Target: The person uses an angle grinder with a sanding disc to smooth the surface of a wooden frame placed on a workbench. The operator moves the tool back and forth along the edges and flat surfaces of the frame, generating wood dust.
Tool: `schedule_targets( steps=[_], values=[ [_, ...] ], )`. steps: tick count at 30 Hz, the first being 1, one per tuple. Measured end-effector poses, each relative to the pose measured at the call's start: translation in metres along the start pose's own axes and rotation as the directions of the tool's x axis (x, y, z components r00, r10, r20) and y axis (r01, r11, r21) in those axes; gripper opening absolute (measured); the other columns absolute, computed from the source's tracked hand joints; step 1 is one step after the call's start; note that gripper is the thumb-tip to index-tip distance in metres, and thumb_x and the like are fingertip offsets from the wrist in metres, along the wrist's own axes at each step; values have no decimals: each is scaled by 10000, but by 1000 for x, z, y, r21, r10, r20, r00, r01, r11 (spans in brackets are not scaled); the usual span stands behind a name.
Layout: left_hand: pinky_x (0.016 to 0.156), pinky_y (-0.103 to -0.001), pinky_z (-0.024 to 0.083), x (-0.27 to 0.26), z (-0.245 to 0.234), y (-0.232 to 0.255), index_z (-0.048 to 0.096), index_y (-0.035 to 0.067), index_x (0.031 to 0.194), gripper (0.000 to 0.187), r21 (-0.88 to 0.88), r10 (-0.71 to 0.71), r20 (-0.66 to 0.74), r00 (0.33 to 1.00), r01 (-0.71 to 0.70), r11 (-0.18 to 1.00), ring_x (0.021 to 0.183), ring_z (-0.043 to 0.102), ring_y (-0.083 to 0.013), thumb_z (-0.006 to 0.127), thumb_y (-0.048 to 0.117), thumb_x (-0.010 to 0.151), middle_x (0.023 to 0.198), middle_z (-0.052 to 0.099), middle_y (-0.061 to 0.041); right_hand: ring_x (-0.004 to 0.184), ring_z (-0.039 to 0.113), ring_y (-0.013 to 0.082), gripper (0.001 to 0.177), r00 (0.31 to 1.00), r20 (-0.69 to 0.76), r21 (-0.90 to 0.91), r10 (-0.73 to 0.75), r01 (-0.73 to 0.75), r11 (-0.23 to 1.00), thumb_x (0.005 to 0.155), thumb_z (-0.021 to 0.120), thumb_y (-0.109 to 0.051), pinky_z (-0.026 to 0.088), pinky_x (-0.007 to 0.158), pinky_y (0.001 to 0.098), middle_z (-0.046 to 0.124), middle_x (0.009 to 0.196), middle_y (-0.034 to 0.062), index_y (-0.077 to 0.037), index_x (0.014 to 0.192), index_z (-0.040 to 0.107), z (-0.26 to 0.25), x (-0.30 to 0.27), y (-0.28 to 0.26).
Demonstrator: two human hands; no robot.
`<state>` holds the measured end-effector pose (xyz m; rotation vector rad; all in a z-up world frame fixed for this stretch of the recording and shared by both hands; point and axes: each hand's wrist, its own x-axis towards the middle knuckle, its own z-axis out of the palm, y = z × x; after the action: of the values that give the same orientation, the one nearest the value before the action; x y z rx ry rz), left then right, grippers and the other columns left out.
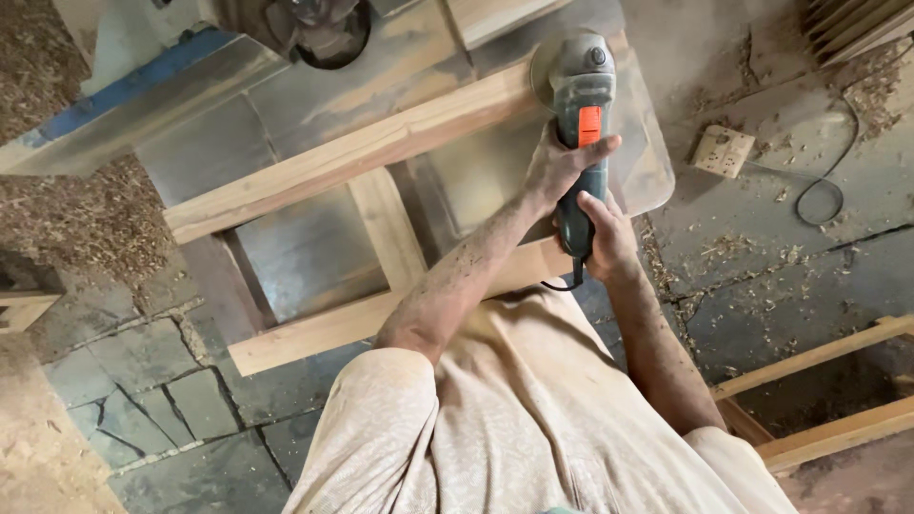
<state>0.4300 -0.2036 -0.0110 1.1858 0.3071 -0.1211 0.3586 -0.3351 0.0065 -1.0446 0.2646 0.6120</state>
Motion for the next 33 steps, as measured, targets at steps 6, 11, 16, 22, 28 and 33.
schedule_targets(
  steps=[6,11,16,22,28,33],
  values=[
    [722,-319,599,-36,-45,-5,514,-23,1237,780,-149,-48,44,998,54,987,848,642,-157,925,391,719,1006,628,-84,638,637,184,329,1000,19,-15,25,-24,1000,1036,538,-275,557,536,317,645,937,105,-86,1301,490,26,-7,35],
    [704,-367,618,-72,-96,2,482,-23,1259,850,-206,-89,4,996,88,975,843,644,-196,932,417,687,1013,606,-121,641,640,205,329,996,57,-37,68,-66,997,1049,542,-287,565,544,331,648,936,116,-62,1284,499,65,-18,74],
    [756,-364,637,-111,-149,12,436,10,1298,897,-207,-96,-96,991,75,976,931,655,-195,922,426,668,1088,601,-133,664,653,210,334,985,114,-105,130,-118,987,1044,540,-308,563,562,334,656,933,129,-69,1274,499,108,-26,105],
    [745,-375,625,-146,-207,21,409,-17,1322,912,-255,-29,-156,987,-12,967,940,637,-216,911,424,702,1090,585,-145,639,648,224,338,970,121,-182,209,-185,966,1029,541,-313,556,544,352,653,918,131,-69,1261,505,156,-30,143],
    [769,-351,621,-172,-256,33,430,-19,1303,880,-255,-23,-223,974,-35,966,938,646,-186,912,400,698,1087,609,-128,655,658,235,355,960,146,-231,240,-203,951,1033,558,-323,570,570,365,661,916,143,-45,1251,523,190,-29,173],
    [751,-348,611,-195,-300,40,437,-36,1282,867,-258,-6,-330,944,-84,963,929,655,-188,908,393,693,1076,624,-131,637,653,245,389,936,199,-282,292,-230,931,1019,578,-333,570,544,373,664,922,140,-52,1282,521,222,-20,198]
  ],
)
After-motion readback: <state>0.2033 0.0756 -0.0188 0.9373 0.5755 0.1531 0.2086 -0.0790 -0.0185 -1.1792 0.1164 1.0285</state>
